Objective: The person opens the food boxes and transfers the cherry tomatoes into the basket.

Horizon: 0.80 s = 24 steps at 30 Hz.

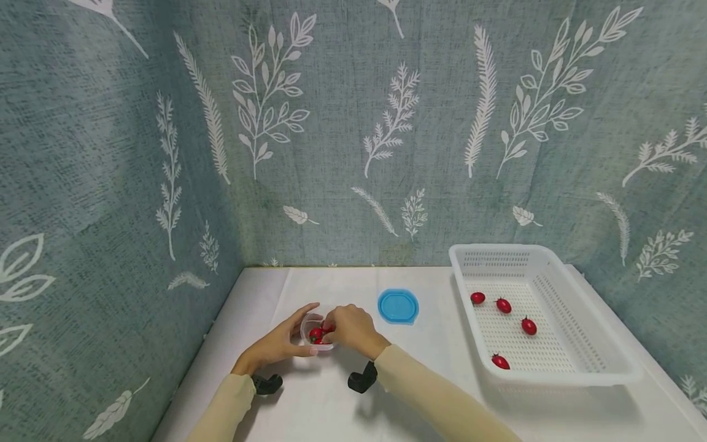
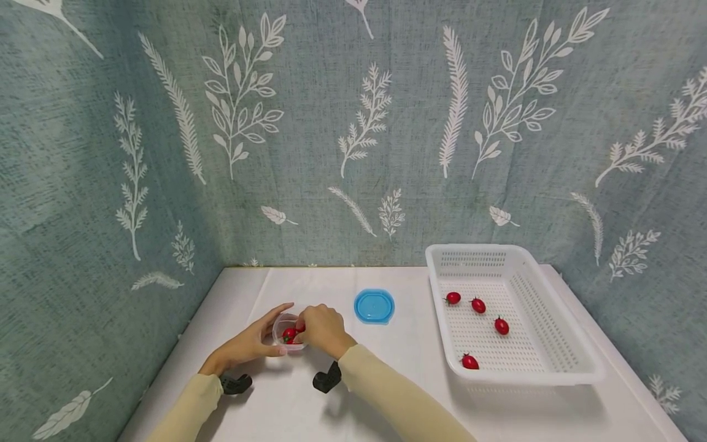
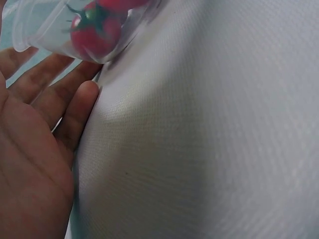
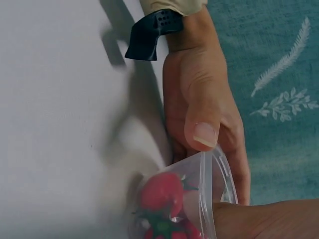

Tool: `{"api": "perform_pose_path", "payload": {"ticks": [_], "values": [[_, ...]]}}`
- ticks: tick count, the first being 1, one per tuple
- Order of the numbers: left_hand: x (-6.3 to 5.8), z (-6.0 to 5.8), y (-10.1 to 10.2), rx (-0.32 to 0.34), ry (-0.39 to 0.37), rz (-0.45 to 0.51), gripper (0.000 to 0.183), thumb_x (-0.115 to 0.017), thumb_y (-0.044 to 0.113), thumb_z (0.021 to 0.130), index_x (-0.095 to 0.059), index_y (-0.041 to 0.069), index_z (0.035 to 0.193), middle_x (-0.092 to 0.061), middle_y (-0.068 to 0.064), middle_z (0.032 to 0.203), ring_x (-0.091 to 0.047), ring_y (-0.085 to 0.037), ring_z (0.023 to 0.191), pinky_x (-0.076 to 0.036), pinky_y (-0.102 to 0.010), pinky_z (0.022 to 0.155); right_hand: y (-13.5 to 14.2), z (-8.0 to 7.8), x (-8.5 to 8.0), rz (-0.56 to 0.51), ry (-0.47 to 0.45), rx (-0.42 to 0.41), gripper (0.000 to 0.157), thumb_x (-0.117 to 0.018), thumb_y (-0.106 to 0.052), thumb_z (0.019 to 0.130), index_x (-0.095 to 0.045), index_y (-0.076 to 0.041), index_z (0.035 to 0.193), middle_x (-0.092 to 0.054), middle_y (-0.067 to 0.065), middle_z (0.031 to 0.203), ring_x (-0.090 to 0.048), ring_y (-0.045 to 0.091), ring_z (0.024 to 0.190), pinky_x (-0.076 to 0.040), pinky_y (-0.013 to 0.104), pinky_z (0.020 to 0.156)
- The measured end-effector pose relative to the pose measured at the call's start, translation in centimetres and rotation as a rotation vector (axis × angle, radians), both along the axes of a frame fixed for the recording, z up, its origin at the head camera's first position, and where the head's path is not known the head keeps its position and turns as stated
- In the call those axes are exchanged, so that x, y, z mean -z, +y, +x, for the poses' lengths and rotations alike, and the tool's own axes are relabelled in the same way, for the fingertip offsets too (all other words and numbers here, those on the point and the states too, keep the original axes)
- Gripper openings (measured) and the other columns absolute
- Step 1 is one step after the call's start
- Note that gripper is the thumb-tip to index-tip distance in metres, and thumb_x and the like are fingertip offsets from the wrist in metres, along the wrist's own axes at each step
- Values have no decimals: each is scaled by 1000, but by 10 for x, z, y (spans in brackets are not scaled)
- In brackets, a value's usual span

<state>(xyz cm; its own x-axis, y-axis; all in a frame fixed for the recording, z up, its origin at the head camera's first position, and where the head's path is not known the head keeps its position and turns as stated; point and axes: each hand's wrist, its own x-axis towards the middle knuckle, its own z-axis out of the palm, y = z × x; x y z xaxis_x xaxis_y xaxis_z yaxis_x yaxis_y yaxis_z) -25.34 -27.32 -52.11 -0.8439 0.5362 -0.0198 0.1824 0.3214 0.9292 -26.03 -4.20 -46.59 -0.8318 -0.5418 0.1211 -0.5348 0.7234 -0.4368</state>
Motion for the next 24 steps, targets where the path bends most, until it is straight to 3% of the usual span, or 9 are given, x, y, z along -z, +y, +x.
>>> {"api": "perform_pose_path", "payload": {"ticks": [4, 8, 13, 16, 24], "values": [[-1, 0, -1, -5, -15, 9, 106, -84, 21, 89, -12, 22, 167, -20, -16, 168, -32, -36, 149, -30, -55, 116, -1, -1, -5, 12, -44, -15, 9, -89, -26, 83, -82, -19, 83, -75, -11, 83, -60, 6, 68, -47, 25, 58], [-2, 1, -1, -5, -12, 15, 107, -86, 20, 87, -14, 23, 167, -27, -12, 166, -35, -33, 148, -30, -53, 116, -4, -1, -8, 51, -125, -22, 6, -88, -24, 84, -84, -19, 86, -72, -13, 77, -58, 5, 53, -46, 24, 51], [-1, 1, -1, 15, 13, 19, 108, -86, 17, 86, -14, 22, 167, -39, -9, 159, -43, -30, 142, -39, -34, 111, -5, -3, -7, 76, -204, -60, 8, -85, -22, 88, -84, -17, 94, -71, -12, 76, -53, 6, 39, -43, 22, 45], [-1, 1, -1, 19, 14, 24, 108, -86, 17, 87, -13, 22, 167, -40, -10, 158, -43, -31, 142, -41, -27, 107, -3, -6, -5, 6, -271, -92, 7, -83, -17, 89, -83, -13, 94, -72, -9, 79, -51, 7, 40, -44, 22, 44], [0, 2, -1, -1, 23, -4, 104, -85, 21, 88, -16, 19, 166, -22, -18, 167, -26, -38, 151, -29, -57, 116, 4, -10, -3, -176, -501, -89, 7, -82, -10, 89, -80, -9, 95, -73, -8, 81, -43, 9, 43, -38, 23, 43]]}}
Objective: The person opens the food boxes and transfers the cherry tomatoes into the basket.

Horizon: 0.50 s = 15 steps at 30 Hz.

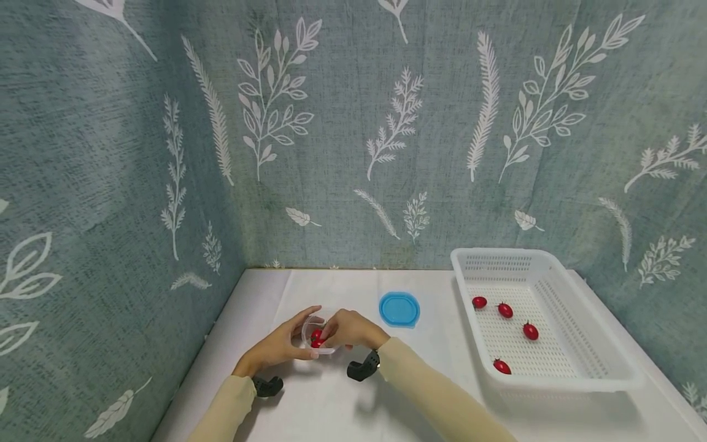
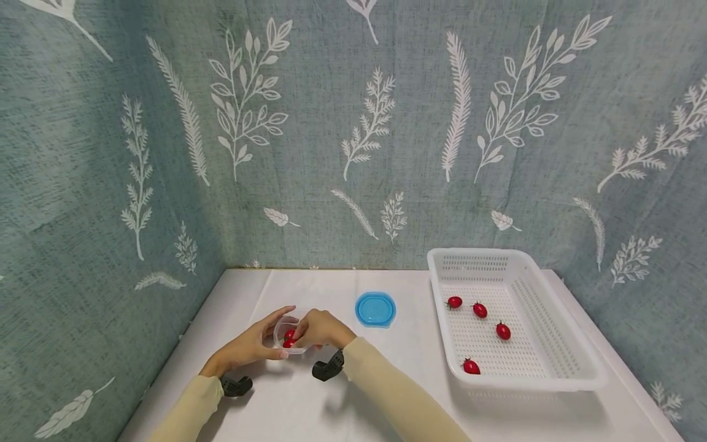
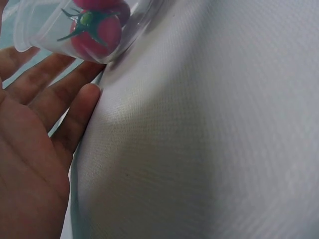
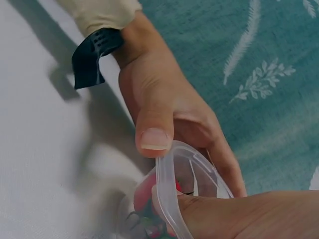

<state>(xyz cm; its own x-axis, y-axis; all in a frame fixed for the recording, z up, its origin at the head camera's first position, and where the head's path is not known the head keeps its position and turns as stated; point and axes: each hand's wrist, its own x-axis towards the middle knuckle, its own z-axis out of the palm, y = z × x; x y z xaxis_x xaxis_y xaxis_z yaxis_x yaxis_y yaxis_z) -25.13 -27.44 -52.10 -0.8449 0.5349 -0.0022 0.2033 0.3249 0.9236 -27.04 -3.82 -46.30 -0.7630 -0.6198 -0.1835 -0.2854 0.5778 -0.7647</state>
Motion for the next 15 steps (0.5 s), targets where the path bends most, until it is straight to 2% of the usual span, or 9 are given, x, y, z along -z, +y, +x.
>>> {"api": "perform_pose_path", "payload": {"ticks": [4, 9, 15], "values": [[1, 1, 0, -16, -1, -4, 103, -85, 20, 87, -18, 22, 166, -20, -19, 168, -27, -39, 151, -28, -59, 115, 2, 0, 2, -46, -65, -1, 6, -80, -11, 90, -79, -11, 95, -72, -7, 83, -41, 8, 46, -35, 22, 43], [1, 2, 0, -20, -2, -2, 103, -85, 20, 88, -18, 19, 166, -20, -21, 167, -33, -40, 148, -30, -59, 113, 5, 1, 3, -127, -125, -14, 7, -79, -10, 91, -77, -10, 98, -73, -4, 87, -43, 10, 53, -35, 23, 44], [-2, 4, 1, -37, -19, -8, 104, -86, 23, 87, -18, 21, 166, -15, -16, 169, -24, -39, 152, -26, -61, 116, 8, 0, 3, -151, -142, -12, 14, -79, -16, 91, -79, -11, 104, -74, -5, 89, -39, 11, 51, -32, 24, 44]]}}
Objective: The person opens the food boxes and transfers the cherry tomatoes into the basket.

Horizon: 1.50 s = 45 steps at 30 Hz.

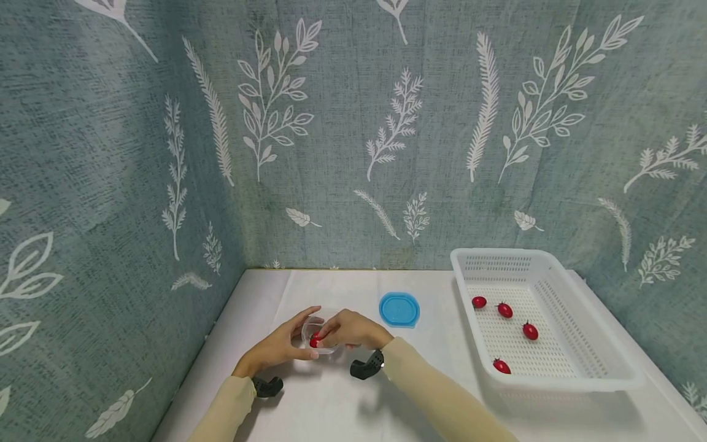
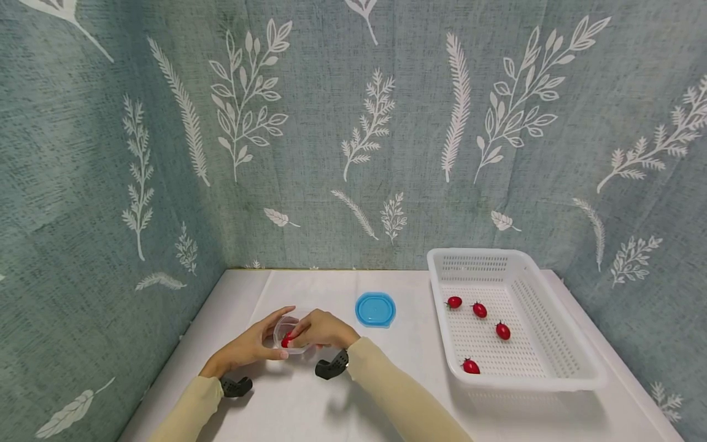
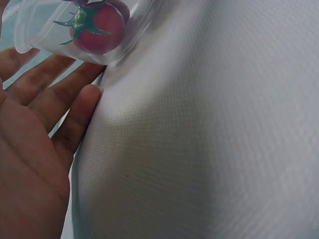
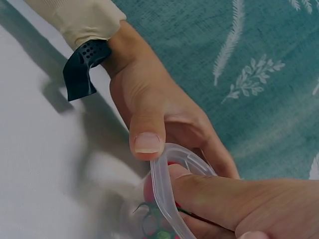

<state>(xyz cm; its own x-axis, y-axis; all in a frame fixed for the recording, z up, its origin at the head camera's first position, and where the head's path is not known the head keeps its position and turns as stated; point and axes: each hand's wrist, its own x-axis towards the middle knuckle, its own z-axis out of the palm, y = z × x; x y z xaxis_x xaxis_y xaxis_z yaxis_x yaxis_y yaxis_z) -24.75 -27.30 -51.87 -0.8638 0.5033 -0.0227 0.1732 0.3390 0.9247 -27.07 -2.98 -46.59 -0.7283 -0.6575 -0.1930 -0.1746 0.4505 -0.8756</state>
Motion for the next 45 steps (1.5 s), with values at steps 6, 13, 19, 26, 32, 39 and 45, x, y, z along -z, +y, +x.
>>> {"api": "perform_pose_path", "payload": {"ticks": [6, 13, 19, 26, 32, 39, 45], "values": [[0, 1, 0, -9, -10, 5, 103, -87, 24, 86, -21, 26, 166, -13, -11, 170, -15, -38, 154, -21, -62, 118, 1, 1, -1, -15, 12, 10, 14, -81, -18, 90, -80, -12, 103, -74, -6, 88, -36, 11, 50, -30, 25, 44], [0, 0, 0, -14, -5, -5, 104, -87, 24, 86, -20, 22, 166, -13, -12, 171, -8, -41, 155, -17, -65, 118, 3, 3, 2, -51, 68, 32, 10, -83, -20, 88, -81, -16, 97, -73, -5, 83, -44, 11, 54, -34, 26, 45], [0, -2, 1, -15, -3, -18, 103, -86, 26, 86, -21, 24, 166, -13, -11, 171, -6, -42, 155, -16, -65, 118, 6, 3, 3, -62, 102, 44, 16, -83, -18, 87, -80, -15, 102, -74, -8, 87, -45, 12, 55, -35, 26, 43], [2, -3, 0, -4, 5, -19, 102, -85, 24, 87, -21, 24, 166, -9, -10, 171, -5, -42, 155, -16, -64, 118, 9, 1, 3, -54, 139, 55, 15, -83, -19, 88, -81, -16, 102, -74, -9, 90, -49, 12, 59, -39, 27, 47], [2, -3, -1, -1, 13, -14, 101, -85, 23, 87, -21, 25, 165, -9, -12, 171, -5, -43, 155, -17, -65, 117, 13, 0, 1, -76, 226, 64, 17, -83, -20, 87, -81, -17, 104, -75, -9, 97, -66, 18, 96, -52, 29, 75], [2, -2, 0, -14, 15, -19, 101, -86, 24, 87, -22, 26, 165, -11, -13, 171, -5, -44, 154, -17, -65, 117, 21, -2, -1, -57, 278, 84, 17, -82, -24, 88, -81, -20, 105, -74, -13, 99, -65, 20, 107, -51, 34, 82], [1, -1, 1, -21, 15, -30, 102, -86, 24, 87, -21, 22, 166, -11, -14, 170, -6, -46, 154, -17, -65, 117, 32, -3, -3, -75, 299, 112, 22, -84, -26, 88, -81, -15, 107, -76, -8, 100, -66, 23, 107, -52, 37, 84]]}}
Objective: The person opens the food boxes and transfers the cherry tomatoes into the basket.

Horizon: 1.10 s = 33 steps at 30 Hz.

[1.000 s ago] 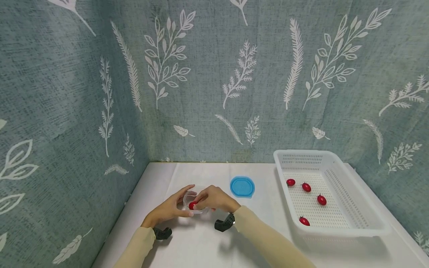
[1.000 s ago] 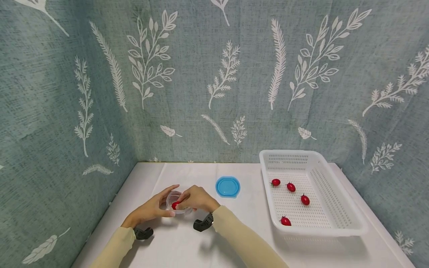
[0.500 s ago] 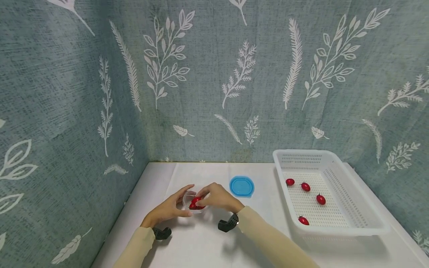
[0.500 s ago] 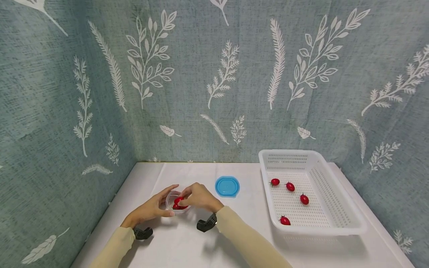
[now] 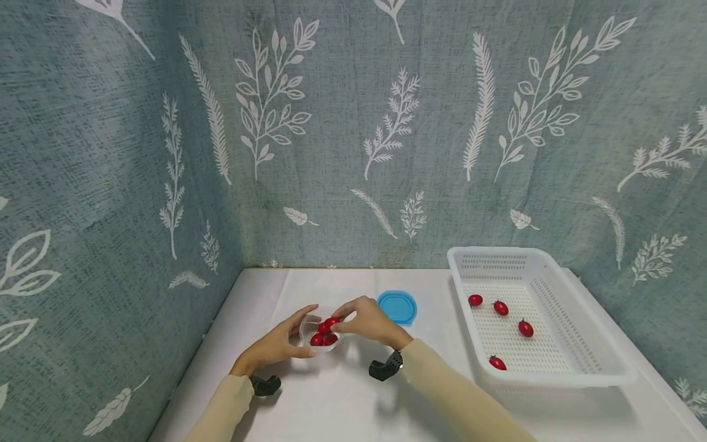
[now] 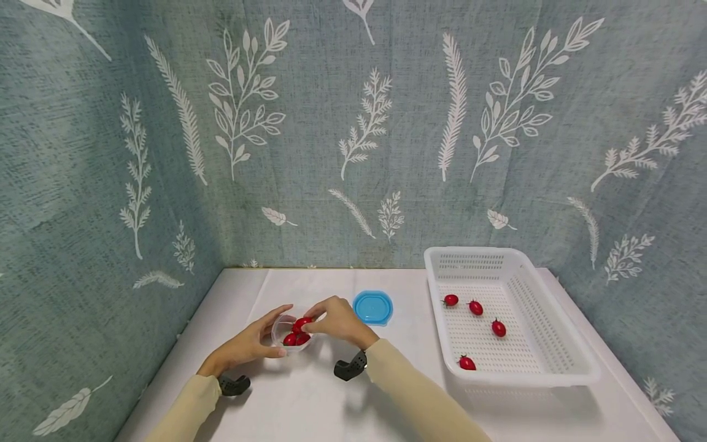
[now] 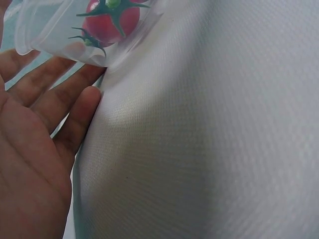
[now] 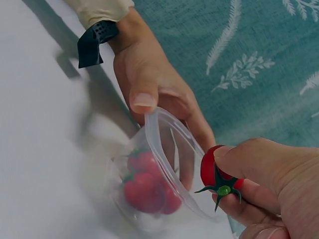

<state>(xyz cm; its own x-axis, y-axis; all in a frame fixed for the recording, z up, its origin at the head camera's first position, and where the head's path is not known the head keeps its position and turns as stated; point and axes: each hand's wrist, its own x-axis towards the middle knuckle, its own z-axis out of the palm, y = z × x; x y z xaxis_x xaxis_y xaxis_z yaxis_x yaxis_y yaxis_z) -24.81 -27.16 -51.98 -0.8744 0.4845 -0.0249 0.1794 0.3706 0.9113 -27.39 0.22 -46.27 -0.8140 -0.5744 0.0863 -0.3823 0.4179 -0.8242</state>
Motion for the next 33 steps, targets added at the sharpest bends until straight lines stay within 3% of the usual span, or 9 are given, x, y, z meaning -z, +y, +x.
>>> {"api": "perform_pose_path", "payload": {"ticks": [12, 21, 33], "values": [[1, 1, 1, -16, -25, -7, 101, -86, 25, 87, -22, 23, 165, -12, -13, 170, -7, -46, 154, -16, -65, 118, 25, -2, -8, -17, 27, 23, 17, -80, -29, 91, -81, -19, 104, -74, -11, 96, -63, 15, 93, -52, 34, 74], [0, 0, 2, -31, -32, -8, 102, -87, 25, 85, -24, 25, 165, -13, -13, 170, -8, -46, 154, -18, -65, 117, 44, -3, -14, -29, -3, 96, 19, -82, -29, 90, -80, -16, 104, -73, -5, 99, -62, 21, 88, -52, 34, 66], [-1, -1, 1, -20, -16, 6, 103, -88, 23, 84, -24, 25, 165, -13, -14, 170, -8, -45, 154, -17, -63, 118, 75, -4, -25, 3, 18, 180, 22, -82, -33, 89, -80, -21, 107, -73, -7, 101, -64, 18, 96, -54, 36, 78]]}}
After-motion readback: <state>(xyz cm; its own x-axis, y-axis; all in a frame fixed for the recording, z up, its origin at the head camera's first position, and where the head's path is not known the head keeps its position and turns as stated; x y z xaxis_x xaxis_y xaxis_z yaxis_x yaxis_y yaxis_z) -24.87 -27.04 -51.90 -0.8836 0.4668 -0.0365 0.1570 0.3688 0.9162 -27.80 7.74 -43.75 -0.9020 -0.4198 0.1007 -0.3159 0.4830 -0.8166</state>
